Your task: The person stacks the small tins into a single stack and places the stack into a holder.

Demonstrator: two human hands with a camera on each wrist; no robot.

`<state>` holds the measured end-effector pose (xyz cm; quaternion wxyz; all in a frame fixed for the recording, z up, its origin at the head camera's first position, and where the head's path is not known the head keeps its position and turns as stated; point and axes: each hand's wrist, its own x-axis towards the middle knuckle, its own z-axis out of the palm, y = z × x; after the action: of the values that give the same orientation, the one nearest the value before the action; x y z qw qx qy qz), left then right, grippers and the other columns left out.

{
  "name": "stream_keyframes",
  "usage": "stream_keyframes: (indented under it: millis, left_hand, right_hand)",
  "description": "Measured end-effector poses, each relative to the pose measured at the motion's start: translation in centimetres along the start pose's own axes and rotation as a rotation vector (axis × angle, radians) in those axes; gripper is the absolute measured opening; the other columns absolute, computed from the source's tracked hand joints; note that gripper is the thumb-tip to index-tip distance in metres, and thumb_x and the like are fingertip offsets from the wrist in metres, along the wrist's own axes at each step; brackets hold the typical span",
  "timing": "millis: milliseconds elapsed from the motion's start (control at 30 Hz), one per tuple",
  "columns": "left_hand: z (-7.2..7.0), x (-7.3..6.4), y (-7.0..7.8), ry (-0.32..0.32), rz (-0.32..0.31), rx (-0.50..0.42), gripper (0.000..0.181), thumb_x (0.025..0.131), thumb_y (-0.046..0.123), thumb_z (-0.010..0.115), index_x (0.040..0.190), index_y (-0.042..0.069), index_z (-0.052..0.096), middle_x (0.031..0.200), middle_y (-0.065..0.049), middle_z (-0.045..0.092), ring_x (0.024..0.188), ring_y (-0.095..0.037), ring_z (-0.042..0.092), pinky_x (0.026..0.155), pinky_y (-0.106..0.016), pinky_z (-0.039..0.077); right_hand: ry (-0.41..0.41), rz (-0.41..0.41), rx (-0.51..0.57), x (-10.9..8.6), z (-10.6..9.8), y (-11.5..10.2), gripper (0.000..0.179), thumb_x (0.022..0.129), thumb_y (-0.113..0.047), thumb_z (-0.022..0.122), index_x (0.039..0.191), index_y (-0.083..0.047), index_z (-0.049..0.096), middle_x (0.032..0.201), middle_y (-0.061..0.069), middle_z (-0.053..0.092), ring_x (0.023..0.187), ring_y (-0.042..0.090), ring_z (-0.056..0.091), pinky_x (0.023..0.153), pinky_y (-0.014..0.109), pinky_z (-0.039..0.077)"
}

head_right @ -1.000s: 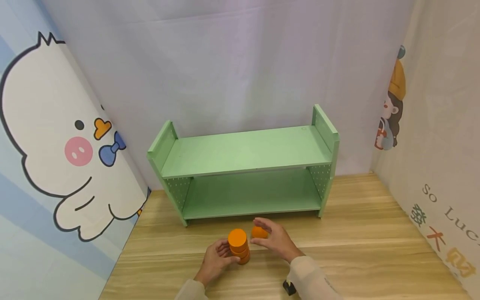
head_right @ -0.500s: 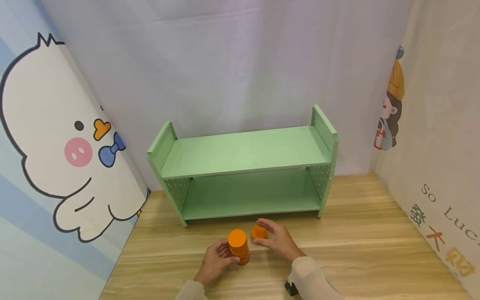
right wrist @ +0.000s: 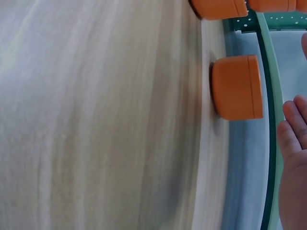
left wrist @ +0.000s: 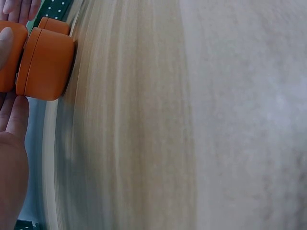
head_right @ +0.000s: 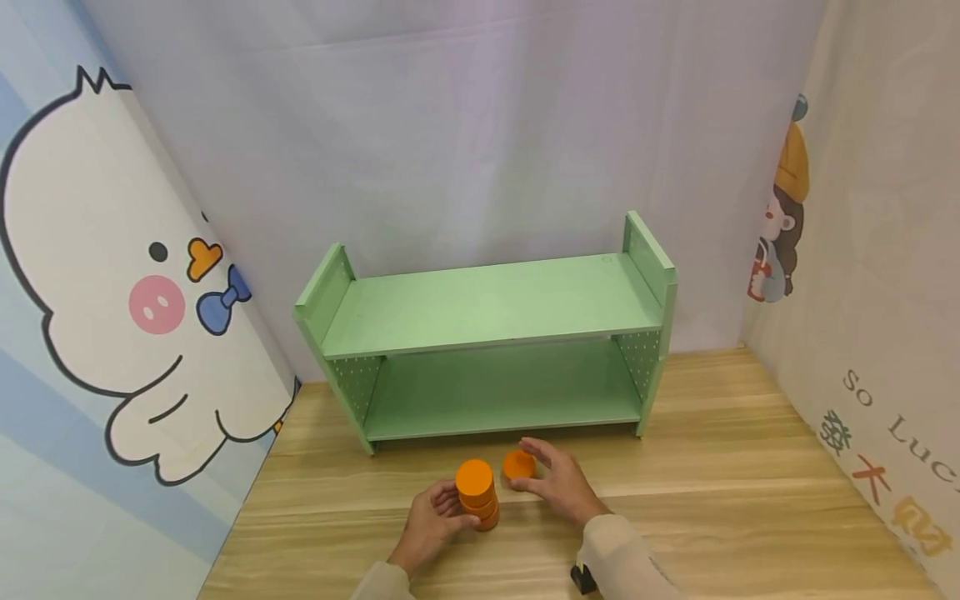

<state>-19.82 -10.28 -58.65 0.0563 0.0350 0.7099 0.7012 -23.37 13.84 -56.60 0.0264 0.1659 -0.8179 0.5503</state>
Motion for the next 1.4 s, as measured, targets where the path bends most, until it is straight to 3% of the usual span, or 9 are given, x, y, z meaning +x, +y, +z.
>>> stream_keyframes:
  millis: [533, 833, 1400]
  left_hand:
    - [0.0, -0.2, -0.1, 0.008, -0.013, -0.026, 0.054, 0.073, -0.010, 0.084, 0.120, -0.014, 0.059, 0.123, -0.026, 0.064, 0.116, -0.038, 0.062, 0.097, -0.037, 0.055]
    - [0.0, -0.2, 0.0, -0.009, 0.016, -0.006, 0.054, 0.073, -0.009, 0.084, 0.121, -0.014, 0.059, 0.124, -0.027, 0.063, 0.117, -0.038, 0.061, 0.098, -0.038, 0.054]
    - [0.1, -0.3, 0.2, -0.011, 0.000, -0.025, 0.055, 0.073, -0.011, 0.083, 0.122, -0.012, 0.059, 0.125, -0.024, 0.063, 0.117, -0.037, 0.061, 0.098, -0.037, 0.054]
  right_hand:
    - [-0.004, 0.034, -0.003, 0.1, 0.1, 1.7, 0.066, 0.081, -0.010, 0.084, 0.136, 0.010, 0.052, 0.135, 0.028, 0.057, 0.127, 0.042, 0.053, 0.107, 0.053, 0.042]
    - [0.015, 0.104, -0.015, 0.3, 0.2, 2.2, 0.070, 0.078, -0.009, 0.086, 0.138, 0.008, 0.053, 0.138, 0.024, 0.056, 0.129, 0.040, 0.052, 0.109, 0.054, 0.041]
    - [0.019, 0.089, -0.012, 0.4, 0.5, 3.5, 0.067, 0.079, -0.006, 0.085, 0.136, 0.009, 0.053, 0.136, 0.024, 0.057, 0.127, 0.039, 0.053, 0.109, 0.049, 0.042]
